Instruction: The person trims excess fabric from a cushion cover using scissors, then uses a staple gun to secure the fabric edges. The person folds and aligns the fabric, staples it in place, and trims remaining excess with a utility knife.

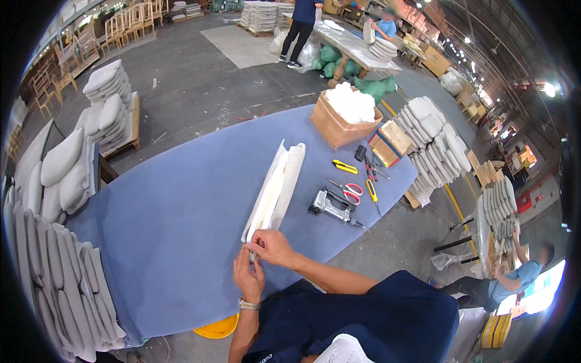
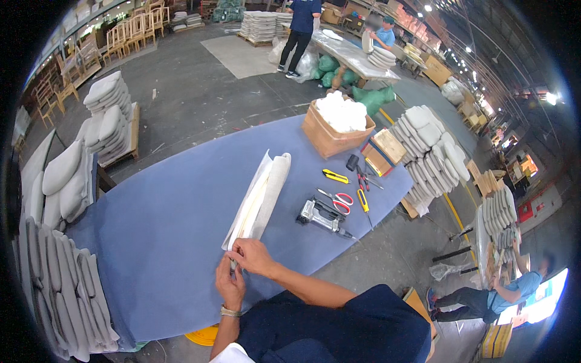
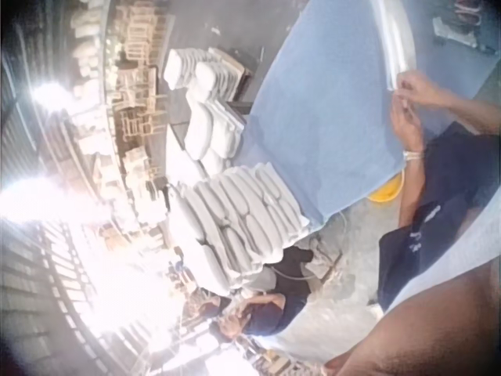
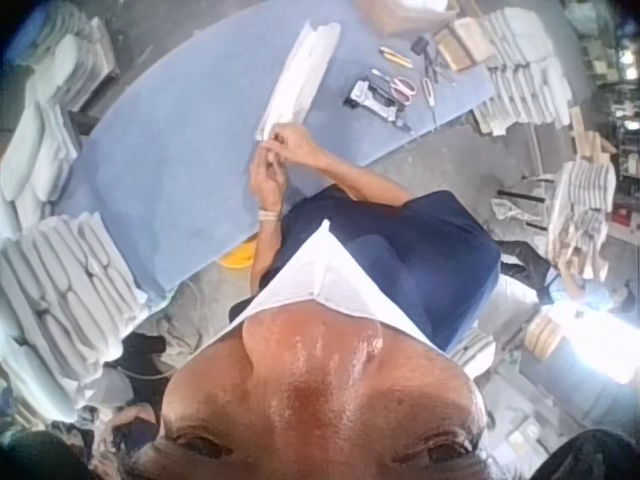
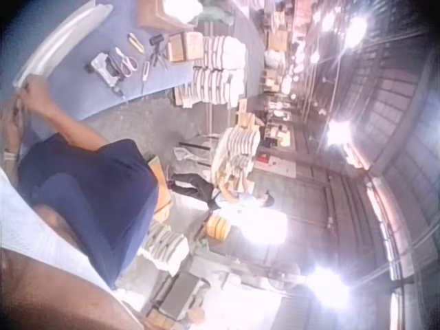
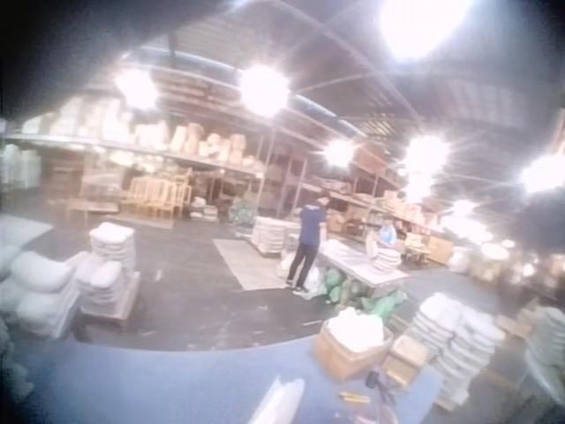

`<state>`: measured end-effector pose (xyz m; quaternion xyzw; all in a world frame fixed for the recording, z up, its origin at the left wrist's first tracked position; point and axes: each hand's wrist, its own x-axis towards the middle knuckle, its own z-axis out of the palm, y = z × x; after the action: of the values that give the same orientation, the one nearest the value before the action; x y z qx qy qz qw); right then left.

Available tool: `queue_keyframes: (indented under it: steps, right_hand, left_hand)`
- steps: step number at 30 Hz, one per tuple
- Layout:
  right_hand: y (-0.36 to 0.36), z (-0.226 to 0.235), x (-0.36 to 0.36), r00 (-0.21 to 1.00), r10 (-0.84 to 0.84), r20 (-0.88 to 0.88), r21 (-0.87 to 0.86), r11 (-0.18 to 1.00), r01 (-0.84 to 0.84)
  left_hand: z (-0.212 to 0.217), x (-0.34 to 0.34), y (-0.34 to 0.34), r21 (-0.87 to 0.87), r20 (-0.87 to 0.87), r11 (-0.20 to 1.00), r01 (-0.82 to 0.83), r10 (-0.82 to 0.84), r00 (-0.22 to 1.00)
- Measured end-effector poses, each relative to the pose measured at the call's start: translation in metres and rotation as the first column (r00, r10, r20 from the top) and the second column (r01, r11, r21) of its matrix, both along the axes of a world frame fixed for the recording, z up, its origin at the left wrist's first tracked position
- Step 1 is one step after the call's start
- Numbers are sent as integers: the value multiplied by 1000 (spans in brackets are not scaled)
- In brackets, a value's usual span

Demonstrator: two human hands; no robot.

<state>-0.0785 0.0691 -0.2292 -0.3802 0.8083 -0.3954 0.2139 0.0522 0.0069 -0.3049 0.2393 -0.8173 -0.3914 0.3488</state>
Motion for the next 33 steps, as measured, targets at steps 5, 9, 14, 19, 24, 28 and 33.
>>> queue_keyframes:
  steps: [5, 9, 14, 19, 24, 28, 33]
  right_hand:
    - [6, -21, -3, 987, -26, -159, -103, 995, 10]
    - [3, -31, -2, 986, -33, -165, -154, 988, 8]
    - [-8, -38, 2, 974, -38, -221, -219, 976, -11]
    - [-8, -38, 1, 986, -62, -156, -248, 968, 22]
    - [-15, -27, -17, 999, -22, -32, -310, 951, 11]
    - [-26, -43, -12, 998, -46, -35, -300, 953, 34]
    - [-14, -51, -5, 1000, 1, 3, -401, 916, 0]
  left_hand:
    - [3, -3, 2, -34, 21, 999, 33, -32, 999]
    - [6, 0, 0, -44, 44, 999, 10, -8, 999]
    - [-2, 9, 3, 199, -2, 978, -60, 62, 998]
    - [15, 5, -1, 340, 108, 940, -39, 3, 994]
    - [22, -9, -16, 105, 64, 994, 15, -22, 998]
    - [18, -6, -19, 284, 90, 958, -29, 4, 996]
    - [3, 5, -9, 268, 128, 963, -28, -6, 992]
